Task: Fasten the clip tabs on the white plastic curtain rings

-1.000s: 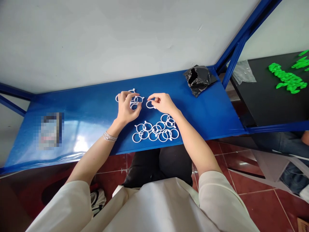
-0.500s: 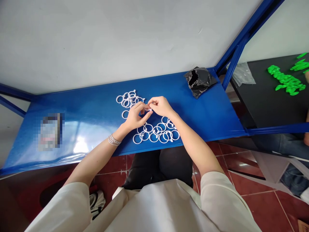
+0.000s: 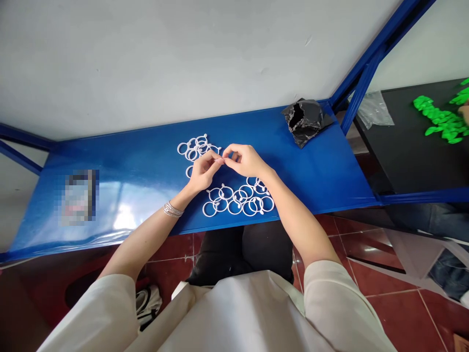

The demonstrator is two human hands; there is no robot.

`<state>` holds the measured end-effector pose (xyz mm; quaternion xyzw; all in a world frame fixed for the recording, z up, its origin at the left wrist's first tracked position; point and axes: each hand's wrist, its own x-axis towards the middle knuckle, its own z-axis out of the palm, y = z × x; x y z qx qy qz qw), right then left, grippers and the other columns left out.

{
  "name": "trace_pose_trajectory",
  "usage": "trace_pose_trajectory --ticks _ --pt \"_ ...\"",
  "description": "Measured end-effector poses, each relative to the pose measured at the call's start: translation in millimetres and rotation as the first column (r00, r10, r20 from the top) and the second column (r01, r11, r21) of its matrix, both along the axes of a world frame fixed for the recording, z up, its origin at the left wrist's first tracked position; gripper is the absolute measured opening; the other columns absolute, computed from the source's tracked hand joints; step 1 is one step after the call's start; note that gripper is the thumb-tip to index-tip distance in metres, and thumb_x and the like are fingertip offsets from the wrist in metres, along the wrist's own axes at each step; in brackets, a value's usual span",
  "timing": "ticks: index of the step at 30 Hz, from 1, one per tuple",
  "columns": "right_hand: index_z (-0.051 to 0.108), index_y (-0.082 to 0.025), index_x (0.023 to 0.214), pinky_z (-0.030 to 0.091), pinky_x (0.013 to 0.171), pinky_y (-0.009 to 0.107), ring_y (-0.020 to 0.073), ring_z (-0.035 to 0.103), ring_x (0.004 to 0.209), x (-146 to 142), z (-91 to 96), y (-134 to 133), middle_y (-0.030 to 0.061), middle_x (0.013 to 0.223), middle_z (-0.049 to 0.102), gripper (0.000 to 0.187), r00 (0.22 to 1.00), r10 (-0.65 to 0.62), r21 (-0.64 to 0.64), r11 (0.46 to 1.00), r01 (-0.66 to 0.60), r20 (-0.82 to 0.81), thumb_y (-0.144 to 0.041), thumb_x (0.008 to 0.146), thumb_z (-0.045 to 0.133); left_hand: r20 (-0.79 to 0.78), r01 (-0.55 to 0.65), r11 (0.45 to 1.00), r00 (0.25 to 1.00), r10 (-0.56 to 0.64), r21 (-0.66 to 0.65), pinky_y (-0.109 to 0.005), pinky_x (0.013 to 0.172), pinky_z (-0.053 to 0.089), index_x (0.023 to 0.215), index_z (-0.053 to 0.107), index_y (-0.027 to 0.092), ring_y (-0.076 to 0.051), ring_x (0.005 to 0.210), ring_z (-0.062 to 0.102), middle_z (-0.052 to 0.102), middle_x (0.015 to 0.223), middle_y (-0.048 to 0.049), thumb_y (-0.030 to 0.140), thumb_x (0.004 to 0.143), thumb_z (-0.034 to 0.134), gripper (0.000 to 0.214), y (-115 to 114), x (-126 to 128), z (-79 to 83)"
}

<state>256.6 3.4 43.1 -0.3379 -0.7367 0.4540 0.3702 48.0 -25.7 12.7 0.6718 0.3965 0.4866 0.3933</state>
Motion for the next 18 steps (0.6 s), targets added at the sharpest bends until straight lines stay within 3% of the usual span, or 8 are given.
trace_pose_trajectory --ticks 3,7,13,18 --pt "0.067 -0.019 0.092 0.045 0.055 0.026 0.0129 0.057 0.059 -3 -0.2 -1 -0.0008 0.073 0.066 0.024 0.988 0.114 -0.203 0.970 -0.134 -0.105 -0.040 0.095 0.079 0.082 0.068 0.992 0.995 -0.060 -0.104 -0.030 0.062 0.040 0.081 0.064 0.020 -0.012 0.062 0.048 0.056 0.069 0.0008 0.077 0.102 0.069 0.061 0 -1 2.8" --pt "0.059 -0.021 0.076 0.032 0.045 0.022 0.0081 0.044 0.049 -10 -2.4 -1 -0.0060 0.059 0.052 0.036 0.960 0.151 -0.372 0.899 -0.233 -0.236 -0.043 0.091 0.084 0.197 0.204 0.944 0.968 -0.155 -0.259 -0.030 0.060 0.040 0.070 0.054 0.021 -0.011 0.058 0.047 0.049 0.064 0.0025 0.080 0.097 0.072 0.067 -3 2 9.8" --pt "0.048 -0.024 0.061 0.022 0.040 0.022 0.0055 0.024 0.046 -23 -6.4 -5 -0.0109 0.051 0.031 0.057 0.925 0.123 -0.425 0.861 -0.279 -0.359 -0.056 0.089 0.086 0.353 0.286 0.882 0.923 -0.150 -0.374 -0.030 0.055 0.039 0.061 0.040 0.022 -0.009 0.055 0.038 0.035 0.062 0.0044 0.075 0.092 0.076 0.071 -5 10 15.4" --pt "0.053 -0.022 0.064 0.023 0.041 0.023 0.0053 0.022 0.046 -25 -8.6 -7 -0.0115 0.051 0.029 0.067 0.910 0.088 -0.428 0.861 -0.274 -0.406 -0.076 0.089 0.084 0.416 0.314 0.864 0.899 -0.136 -0.395 -0.030 0.056 0.042 0.060 0.037 0.023 -0.009 0.055 0.035 0.031 0.062 0.0054 0.077 0.090 0.078 0.074 -3 7 17.3"
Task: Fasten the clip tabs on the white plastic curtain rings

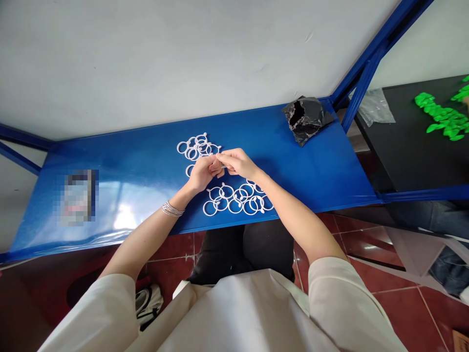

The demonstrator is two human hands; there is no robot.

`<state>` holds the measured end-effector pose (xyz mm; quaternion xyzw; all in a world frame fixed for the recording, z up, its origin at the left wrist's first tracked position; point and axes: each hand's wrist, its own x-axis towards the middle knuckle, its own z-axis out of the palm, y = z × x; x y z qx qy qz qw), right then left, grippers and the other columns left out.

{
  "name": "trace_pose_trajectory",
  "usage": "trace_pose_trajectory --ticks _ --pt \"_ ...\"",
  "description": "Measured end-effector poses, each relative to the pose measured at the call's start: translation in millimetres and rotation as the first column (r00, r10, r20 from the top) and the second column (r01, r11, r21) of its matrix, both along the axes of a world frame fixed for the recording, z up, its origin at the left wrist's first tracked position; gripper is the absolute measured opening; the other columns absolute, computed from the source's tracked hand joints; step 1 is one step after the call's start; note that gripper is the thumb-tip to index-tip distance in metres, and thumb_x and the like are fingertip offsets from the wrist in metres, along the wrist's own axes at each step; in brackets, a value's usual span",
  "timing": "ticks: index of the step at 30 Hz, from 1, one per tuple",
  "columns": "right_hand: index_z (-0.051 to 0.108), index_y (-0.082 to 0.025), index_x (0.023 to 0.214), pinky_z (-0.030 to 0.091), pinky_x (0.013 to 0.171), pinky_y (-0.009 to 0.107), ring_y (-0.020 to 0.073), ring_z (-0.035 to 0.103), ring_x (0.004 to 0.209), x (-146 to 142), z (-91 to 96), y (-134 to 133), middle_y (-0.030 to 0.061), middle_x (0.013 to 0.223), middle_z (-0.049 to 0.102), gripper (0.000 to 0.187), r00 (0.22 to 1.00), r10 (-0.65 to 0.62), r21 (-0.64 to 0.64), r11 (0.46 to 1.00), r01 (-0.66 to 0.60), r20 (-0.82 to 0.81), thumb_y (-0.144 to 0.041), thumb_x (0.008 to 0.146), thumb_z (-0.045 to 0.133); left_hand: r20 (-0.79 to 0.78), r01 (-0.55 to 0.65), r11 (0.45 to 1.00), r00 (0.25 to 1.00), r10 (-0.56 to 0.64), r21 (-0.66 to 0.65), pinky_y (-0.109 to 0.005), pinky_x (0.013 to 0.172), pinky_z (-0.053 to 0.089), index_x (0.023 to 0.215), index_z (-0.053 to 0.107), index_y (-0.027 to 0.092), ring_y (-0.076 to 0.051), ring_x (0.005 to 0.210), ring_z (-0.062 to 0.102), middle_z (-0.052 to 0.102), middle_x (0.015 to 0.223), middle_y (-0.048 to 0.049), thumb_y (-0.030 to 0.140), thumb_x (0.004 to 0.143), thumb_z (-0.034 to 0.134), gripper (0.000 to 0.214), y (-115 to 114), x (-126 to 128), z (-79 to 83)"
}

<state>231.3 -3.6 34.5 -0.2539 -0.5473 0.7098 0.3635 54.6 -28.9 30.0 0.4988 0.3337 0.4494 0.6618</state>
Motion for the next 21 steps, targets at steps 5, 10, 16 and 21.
trace_pose_trajectory --ticks 5,10,16,21 --pt "0.067 -0.019 0.077 0.037 0.045 0.025 0.0078 0.043 0.047 7 0.6 7 -0.0062 0.058 0.051 0.055 0.992 -0.116 0.077 0.991 0.113 0.043 -0.068 0.091 0.087 0.036 -0.002 1.000 0.999 0.002 0.009 -0.031 0.057 0.047 0.069 0.054 0.021 -0.011 0.056 0.048 0.047 0.067 0.0017 0.073 0.094 0.076 0.062 2 -3 2.0" --pt "0.071 -0.020 0.099 0.048 0.052 0.028 0.0102 0.062 0.057 13 -0.3 10 0.0031 0.096 0.075 0.052 0.942 -0.312 0.315 0.912 0.262 0.121 -0.066 0.087 0.091 -0.046 -0.086 0.994 0.995 0.089 0.061 -0.028 0.053 0.049 0.078 0.066 0.020 -0.012 0.056 0.058 0.062 0.070 -0.0008 0.075 0.093 0.080 0.059 3 -3 -7.1" --pt "0.073 -0.022 0.102 0.054 0.063 0.031 0.0165 0.071 0.070 14 -4.8 7 0.0041 0.095 0.078 0.056 0.900 -0.380 0.467 0.849 0.247 0.214 -0.073 0.089 0.088 -0.142 -0.192 0.940 0.961 0.239 0.283 -0.023 0.049 0.045 0.083 0.068 0.020 -0.009 0.050 0.057 0.062 0.065 0.0019 0.078 0.099 0.075 0.060 5 -2 -22.6" --pt "0.076 -0.021 0.102 0.056 0.064 0.031 0.0159 0.069 0.070 13 -5.6 7 0.0063 0.101 0.078 0.056 0.902 -0.393 0.447 0.849 0.281 0.178 -0.077 0.094 0.081 -0.210 -0.214 0.878 0.921 0.328 0.428 -0.026 0.052 0.046 0.092 0.071 0.021 -0.008 0.055 0.058 0.065 0.082 -0.0010 0.070 0.109 0.064 0.052 0 -2 -22.3"
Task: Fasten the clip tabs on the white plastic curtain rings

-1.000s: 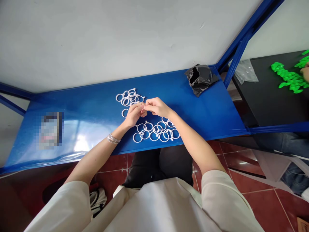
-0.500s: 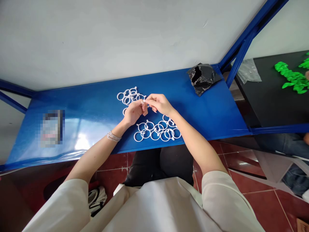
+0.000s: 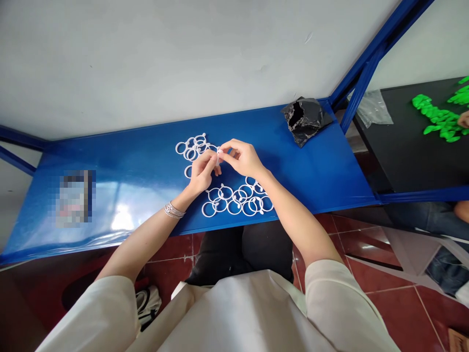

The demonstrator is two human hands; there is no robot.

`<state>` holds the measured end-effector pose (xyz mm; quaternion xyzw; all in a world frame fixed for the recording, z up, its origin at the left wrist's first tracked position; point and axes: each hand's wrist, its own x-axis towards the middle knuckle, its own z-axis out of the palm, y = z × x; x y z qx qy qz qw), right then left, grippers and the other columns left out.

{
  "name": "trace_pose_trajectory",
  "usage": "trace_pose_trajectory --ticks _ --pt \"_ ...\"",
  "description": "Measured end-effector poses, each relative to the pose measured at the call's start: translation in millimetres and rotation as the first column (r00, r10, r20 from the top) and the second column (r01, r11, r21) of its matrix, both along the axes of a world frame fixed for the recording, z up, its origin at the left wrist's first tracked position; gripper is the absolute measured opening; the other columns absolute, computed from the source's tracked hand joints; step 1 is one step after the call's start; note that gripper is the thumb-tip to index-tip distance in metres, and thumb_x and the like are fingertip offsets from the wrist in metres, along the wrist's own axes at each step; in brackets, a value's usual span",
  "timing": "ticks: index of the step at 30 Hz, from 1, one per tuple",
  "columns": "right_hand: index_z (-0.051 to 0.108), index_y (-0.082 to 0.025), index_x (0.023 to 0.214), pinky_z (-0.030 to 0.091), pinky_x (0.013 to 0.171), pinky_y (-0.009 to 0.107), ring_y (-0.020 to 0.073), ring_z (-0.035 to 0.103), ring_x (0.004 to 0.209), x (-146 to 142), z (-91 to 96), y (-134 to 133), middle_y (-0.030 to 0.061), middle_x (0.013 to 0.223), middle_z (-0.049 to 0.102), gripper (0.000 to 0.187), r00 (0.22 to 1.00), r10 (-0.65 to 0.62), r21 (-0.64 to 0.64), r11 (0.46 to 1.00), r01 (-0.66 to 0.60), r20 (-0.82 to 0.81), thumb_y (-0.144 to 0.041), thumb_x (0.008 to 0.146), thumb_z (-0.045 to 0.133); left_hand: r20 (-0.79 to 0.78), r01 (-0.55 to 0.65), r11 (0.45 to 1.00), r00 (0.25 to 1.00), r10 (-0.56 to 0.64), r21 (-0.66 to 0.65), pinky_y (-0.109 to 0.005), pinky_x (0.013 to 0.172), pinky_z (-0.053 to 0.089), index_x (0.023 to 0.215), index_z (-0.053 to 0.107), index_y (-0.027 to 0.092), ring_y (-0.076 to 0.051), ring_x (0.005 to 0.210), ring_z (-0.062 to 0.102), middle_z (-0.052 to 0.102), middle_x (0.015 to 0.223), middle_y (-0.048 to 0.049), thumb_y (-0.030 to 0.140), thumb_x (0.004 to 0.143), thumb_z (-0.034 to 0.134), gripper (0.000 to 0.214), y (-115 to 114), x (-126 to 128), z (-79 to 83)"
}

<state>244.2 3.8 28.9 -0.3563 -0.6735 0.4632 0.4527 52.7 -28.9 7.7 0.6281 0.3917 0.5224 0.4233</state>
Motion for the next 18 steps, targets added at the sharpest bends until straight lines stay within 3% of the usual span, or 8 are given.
trace_pose_trajectory --ticks 4,7,12,18 --pt "0.078 -0.021 0.098 0.056 0.058 0.030 0.0150 0.067 0.070 2 7.2 1 0.0070 0.106 0.072 0.058 0.997 -0.020 -0.082 0.997 0.013 -0.077 -0.078 0.091 0.084 -0.081 -0.097 0.995 0.992 0.098 0.020 -0.027 0.054 0.046 0.109 0.067 0.023 -0.005 0.058 0.052 0.066 0.112 -0.0050 0.063 0.098 0.081 0.044 -3 1 2.1" --pt "0.079 -0.020 0.097 0.056 0.057 0.030 0.0150 0.066 0.069 3 11.2 1 0.0077 0.106 0.073 0.056 0.995 0.016 -0.125 0.992 -0.028 -0.098 -0.075 0.089 0.087 -0.079 -0.060 0.997 0.995 0.056 -0.047 -0.027 0.057 0.053 0.119 0.060 0.025 -0.007 0.063 0.060 0.067 0.123 -0.0084 0.061 0.092 0.088 0.053 -4 4 0.5" --pt "0.081 -0.019 0.096 0.055 0.058 0.031 0.0167 0.069 0.069 2 9.9 0 0.0081 0.101 0.076 0.051 0.996 0.022 -0.097 0.995 -0.031 -0.088 -0.069 0.091 0.087 -0.153 -0.046 0.997 0.988 0.037 -0.060 -0.027 0.059 0.058 0.128 0.065 0.020 -0.012 0.063 0.071 0.075 0.100 -0.0044 0.053 0.096 0.080 0.048 -4 4 -1.3" --pt "0.082 -0.018 0.091 0.052 0.056 0.031 0.0150 0.067 0.064 3 2.1 4 0.0091 0.101 0.079 0.054 1.000 -0.017 -0.110 0.994 0.014 -0.025 -0.071 0.085 0.091 -0.193 -0.034 0.999 0.981 0.031 -0.014 -0.028 0.061 0.058 0.108 0.074 0.016 -0.013 0.062 0.069 0.074 0.080 -0.0013 0.043 0.091 0.078 0.033 -1 0 1.5"
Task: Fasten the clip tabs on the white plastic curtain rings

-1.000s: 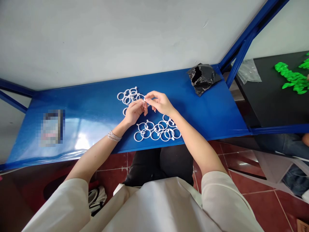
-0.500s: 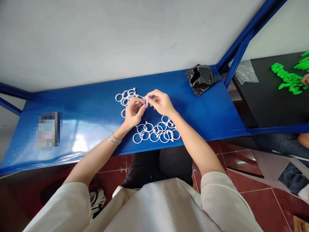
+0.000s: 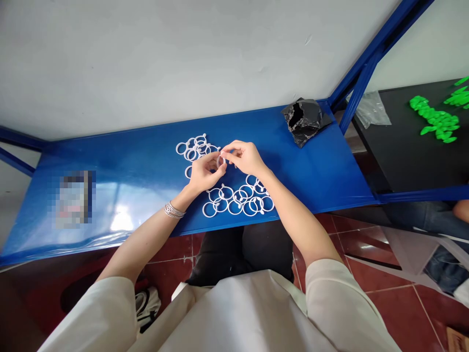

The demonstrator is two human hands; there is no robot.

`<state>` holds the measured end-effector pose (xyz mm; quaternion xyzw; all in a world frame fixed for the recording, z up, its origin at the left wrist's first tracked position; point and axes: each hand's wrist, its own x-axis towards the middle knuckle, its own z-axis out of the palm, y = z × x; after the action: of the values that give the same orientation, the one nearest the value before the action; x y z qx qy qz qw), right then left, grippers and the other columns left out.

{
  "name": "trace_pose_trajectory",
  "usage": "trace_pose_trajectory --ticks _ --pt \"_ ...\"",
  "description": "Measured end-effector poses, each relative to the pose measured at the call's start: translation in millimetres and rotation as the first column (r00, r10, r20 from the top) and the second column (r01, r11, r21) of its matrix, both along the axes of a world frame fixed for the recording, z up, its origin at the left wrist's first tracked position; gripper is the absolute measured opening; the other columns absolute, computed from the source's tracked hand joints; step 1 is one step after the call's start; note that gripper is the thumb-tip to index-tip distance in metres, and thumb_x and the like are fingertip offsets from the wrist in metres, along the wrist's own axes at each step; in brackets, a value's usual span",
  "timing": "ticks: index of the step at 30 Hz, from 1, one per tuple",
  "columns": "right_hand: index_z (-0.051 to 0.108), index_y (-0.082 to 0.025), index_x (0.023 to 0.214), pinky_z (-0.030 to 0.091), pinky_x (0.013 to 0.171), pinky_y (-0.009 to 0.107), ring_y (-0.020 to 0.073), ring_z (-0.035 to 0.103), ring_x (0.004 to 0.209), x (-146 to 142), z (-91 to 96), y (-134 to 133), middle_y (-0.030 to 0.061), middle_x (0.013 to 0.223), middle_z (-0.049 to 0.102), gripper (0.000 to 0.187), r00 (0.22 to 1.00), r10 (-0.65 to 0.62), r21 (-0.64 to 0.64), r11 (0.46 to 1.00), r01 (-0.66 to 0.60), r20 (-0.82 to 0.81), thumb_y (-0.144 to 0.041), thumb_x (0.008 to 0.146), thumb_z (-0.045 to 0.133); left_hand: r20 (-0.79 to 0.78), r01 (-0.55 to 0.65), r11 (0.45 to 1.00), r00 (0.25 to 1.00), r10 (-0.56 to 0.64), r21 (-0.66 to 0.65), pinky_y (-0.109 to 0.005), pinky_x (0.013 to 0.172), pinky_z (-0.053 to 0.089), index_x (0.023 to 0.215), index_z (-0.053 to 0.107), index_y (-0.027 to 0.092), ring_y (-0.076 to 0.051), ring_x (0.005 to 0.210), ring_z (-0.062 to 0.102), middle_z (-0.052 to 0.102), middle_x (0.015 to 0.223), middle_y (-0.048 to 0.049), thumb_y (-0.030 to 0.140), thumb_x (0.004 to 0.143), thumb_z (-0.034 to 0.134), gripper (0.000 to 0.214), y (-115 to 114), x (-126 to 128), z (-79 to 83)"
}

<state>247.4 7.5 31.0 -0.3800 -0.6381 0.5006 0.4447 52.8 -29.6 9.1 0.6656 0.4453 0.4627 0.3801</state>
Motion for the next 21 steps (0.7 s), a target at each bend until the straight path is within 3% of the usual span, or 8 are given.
trace_pose_trajectory --ticks 5,10,14,18,21 --pt "0.079 -0.019 0.086 0.051 0.057 0.031 0.0153 0.066 0.063 2 0.4 1 0.0059 0.091 0.075 0.055 1.000 -0.008 0.016 1.000 0.008 0.013 -0.072 0.084 0.092 -0.019 0.036 0.997 0.999 -0.034 0.074 -0.027 0.059 0.052 0.086 0.069 0.019 -0.011 0.061 0.058 0.067 0.074 0.0006 0.037 0.090 0.075 0.019 0 1 7.3" --pt "0.079 -0.018 0.080 0.048 0.055 0.030 0.0149 0.064 0.063 0 3.0 0 0.0056 0.087 0.075 0.050 0.999 -0.007 -0.003 1.000 0.007 -0.037 -0.066 0.081 0.095 -0.077 0.067 0.992 0.995 -0.059 0.105 -0.028 0.062 0.051 0.078 0.064 0.021 -0.012 0.062 0.055 0.064 0.072 0.0002 0.032 0.091 0.071 0.019 -2 0 13.8" --pt "0.082 -0.018 0.086 0.048 0.054 0.030 0.0158 0.064 0.063 -1 -1.5 3 0.0063 0.085 0.077 0.048 0.999 0.002 -0.063 0.998 -0.005 -0.049 -0.064 0.081 0.094 -0.173 0.020 0.975 0.985 0.019 0.219 -0.032 0.068 0.054 0.096 0.075 0.020 -0.014 0.064 0.058 0.070 0.079 -0.0019 0.035 0.092 0.072 0.016 1 -6 13.2" --pt "0.085 -0.018 0.097 0.052 0.066 0.032 0.0148 0.064 0.067 3 -6.0 7 0.0065 0.094 0.079 0.045 0.998 -0.043 -0.003 0.999 0.043 0.054 -0.056 0.077 0.097 -0.378 -0.065 0.927 0.901 0.214 0.369 -0.045 0.093 0.059 0.116 0.079 0.021 -0.026 0.093 0.070 0.078 0.101 -0.0091 0.039 0.090 0.076 0.032 15 -25 11.6" --pt "0.086 -0.018 0.095 0.052 0.074 0.035 0.0167 0.064 0.073 7 -3.0 5 0.0070 0.096 0.078 0.038 0.968 0.084 0.043 0.994 -0.097 0.238 -0.050 0.077 0.099 -0.512 -0.088 0.915 0.806 0.298 0.394 -0.058 0.108 0.054 0.120 0.079 0.021 -0.036 0.115 0.068 0.076 0.121 -0.0159 0.038 0.089 0.077 0.036 27 -41 7.7"
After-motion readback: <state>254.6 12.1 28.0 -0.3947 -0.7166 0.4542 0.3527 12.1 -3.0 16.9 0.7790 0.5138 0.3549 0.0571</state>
